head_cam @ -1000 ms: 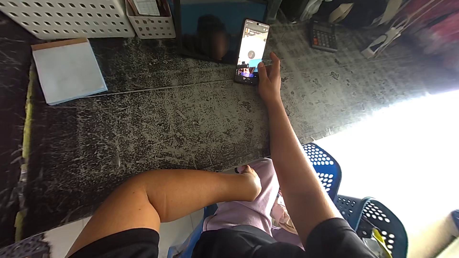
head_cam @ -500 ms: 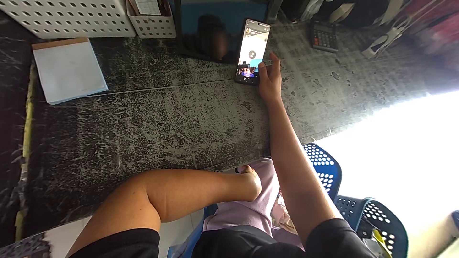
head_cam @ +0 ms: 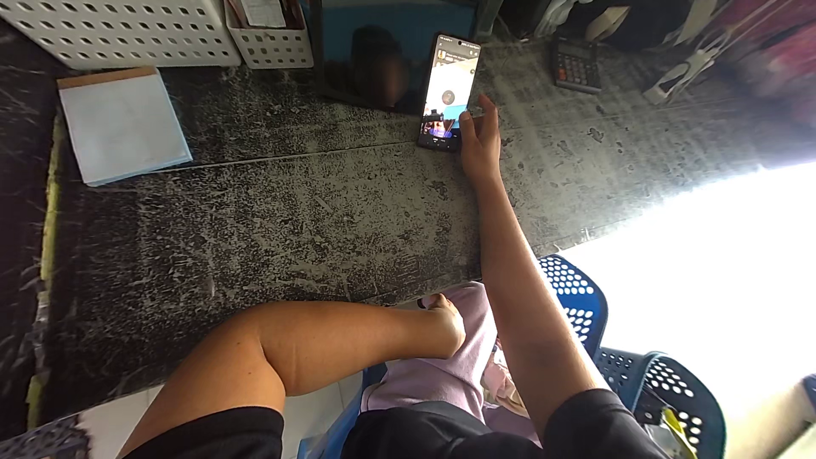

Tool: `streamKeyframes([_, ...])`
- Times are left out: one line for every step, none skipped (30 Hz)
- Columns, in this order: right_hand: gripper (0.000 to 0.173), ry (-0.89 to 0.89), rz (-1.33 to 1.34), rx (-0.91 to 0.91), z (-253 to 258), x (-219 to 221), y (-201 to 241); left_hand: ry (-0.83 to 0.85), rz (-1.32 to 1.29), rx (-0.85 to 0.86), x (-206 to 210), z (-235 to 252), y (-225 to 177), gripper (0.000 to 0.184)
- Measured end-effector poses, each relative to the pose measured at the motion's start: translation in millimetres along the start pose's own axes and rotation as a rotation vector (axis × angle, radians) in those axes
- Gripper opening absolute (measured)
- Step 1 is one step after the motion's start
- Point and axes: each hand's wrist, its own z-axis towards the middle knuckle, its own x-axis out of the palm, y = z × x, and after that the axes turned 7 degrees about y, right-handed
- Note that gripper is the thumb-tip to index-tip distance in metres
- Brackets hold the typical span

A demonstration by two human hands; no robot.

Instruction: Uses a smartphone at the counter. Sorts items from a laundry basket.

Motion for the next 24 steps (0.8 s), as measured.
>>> streamKeyframes([0.056, 0.001, 0.000, -0.002, -0.1, -0.1, 0.0, 0.000, 0.004, 0.000, 0.0, 0.1, 0.1, 0.036])
streamKeyframes([0.056, 0.001, 0.000, -0.002, 0.0, -0.2, -0.3, 0.002, 0.006, 0.001, -0.1, -0.1, 0.1, 0.036])
streamKeyframes([0.056, 0.000, 0.000, -0.004, 0.1, -0.1, -0.7, 0.004, 0.004, 0.002, -0.3, -0.4, 0.1, 0.036])
streamKeyframes([0.055, -0.001, -0.004, -0.007, 0.2, 0.0, -1.2, 0.006, -0.001, 0.001, -0.4, -0.7, 0.1, 0.036])
streamKeyframes([0.054, -0.001, -0.007, -0.012, 0.3, 0.1, -1.5, 0.005, -0.006, 0.002, -0.4, -1.1, 0.1, 0.036])
streamKeyframes([0.054, 0.000, -0.009, -0.014, 0.2, 0.1, -1.4, 0.002, -0.006, 0.002, -0.3, -1.3, 0.1, 0.036])
streamKeyframes([0.054, 0.001, -0.008, -0.013, 0.2, 0.0, -1.1, -0.001, -0.004, 0.002, -0.1, -1.0, 0.2, 0.036])
streamKeyframes([0.054, 0.002, -0.005, -0.012, 0.3, -0.1, -0.8, -0.002, -0.001, 0.002, 0.1, -0.6, 0.2, 0.036])
streamKeyframes([0.054, 0.001, -0.001, -0.012, 0.2, -0.2, -0.5, -0.002, 0.000, 0.001, 0.1, -0.2, 0.3, 0.036])
streamKeyframes([0.054, 0.000, 0.001, -0.011, 0.0, -0.2, -0.1, -0.001, -0.001, 0.001, 0.1, 0.0, 0.4, 0.036])
streamKeyframes([0.054, -0.001, 0.001, -0.009, 0.0, -0.3, 0.2, 0.000, -0.002, 0.002, 0.2, 0.1, 0.5, 0.036])
streamKeyframes([0.054, -0.001, -0.001, -0.009, -0.1, -0.3, 0.4, 0.002, -0.005, 0.002, 0.0, -0.1, 0.4, 0.036])
streamKeyframes([0.054, -0.001, -0.005, -0.011, -0.2, -0.2, 0.1, 0.003, -0.005, 0.002, -0.2, -0.2, 0.2, 0.036])
streamKeyframes([0.054, -0.002, -0.008, -0.013, -0.1, -0.2, -0.2, 0.004, -0.005, 0.001, -0.3, -0.3, 0.1, 0.036])
streamKeyframes([0.054, -0.002, -0.011, -0.014, 0.1, -0.3, -0.6, 0.004, -0.007, 0.001, -0.4, -0.6, 0.2, 0.036])
streamKeyframes([0.054, -0.002, -0.012, -0.015, 0.3, -0.2, -0.8, 0.000, -0.010, 0.002, -0.4, -0.8, 0.4, 0.036])
streamKeyframes([0.054, -0.003, -0.011, -0.014, 0.5, 0.1, -0.9, -0.001, -0.014, 0.004, -0.4, -1.1, 0.6, 0.036])
streamKeyframes([0.054, -0.005, -0.009, -0.013, 0.4, 0.3, -0.7, -0.002, -0.013, 0.005, -0.3, -1.3, 0.7, 0.036])
streamKeyframes([0.054, -0.005, -0.009, -0.011, 0.1, 0.4, -0.5, -0.003, -0.011, 0.005, -0.3, -1.3, 0.8, 0.036])
streamKeyframes([0.054, -0.005, -0.009, -0.010, -0.1, 0.3, -0.1, -0.001, -0.012, 0.006, -0.3, -1.1, 0.9, 0.036])
streamKeyframes([0.054, -0.003, -0.009, -0.010, 0.0, 0.1, 0.0, 0.000, -0.011, 0.004, -0.3, -1.0, 0.8, 0.036])
streamKeyframes([0.054, -0.003, -0.007, -0.009, 0.2, 0.1, -0.3, -0.001, -0.008, 0.004, -0.2, -0.9, 0.6, 0.036])
streamKeyframes([0.054, -0.002, -0.005, -0.007, 0.4, 0.0, -0.5, -0.003, -0.005, 0.003, 0.0, -0.9, 0.4, 0.036])
streamKeyframes([0.054, -0.001, -0.006, -0.007, 0.6, 0.0, -0.6, -0.004, -0.003, 0.002, 0.1, -1.2, 0.3, 0.035])
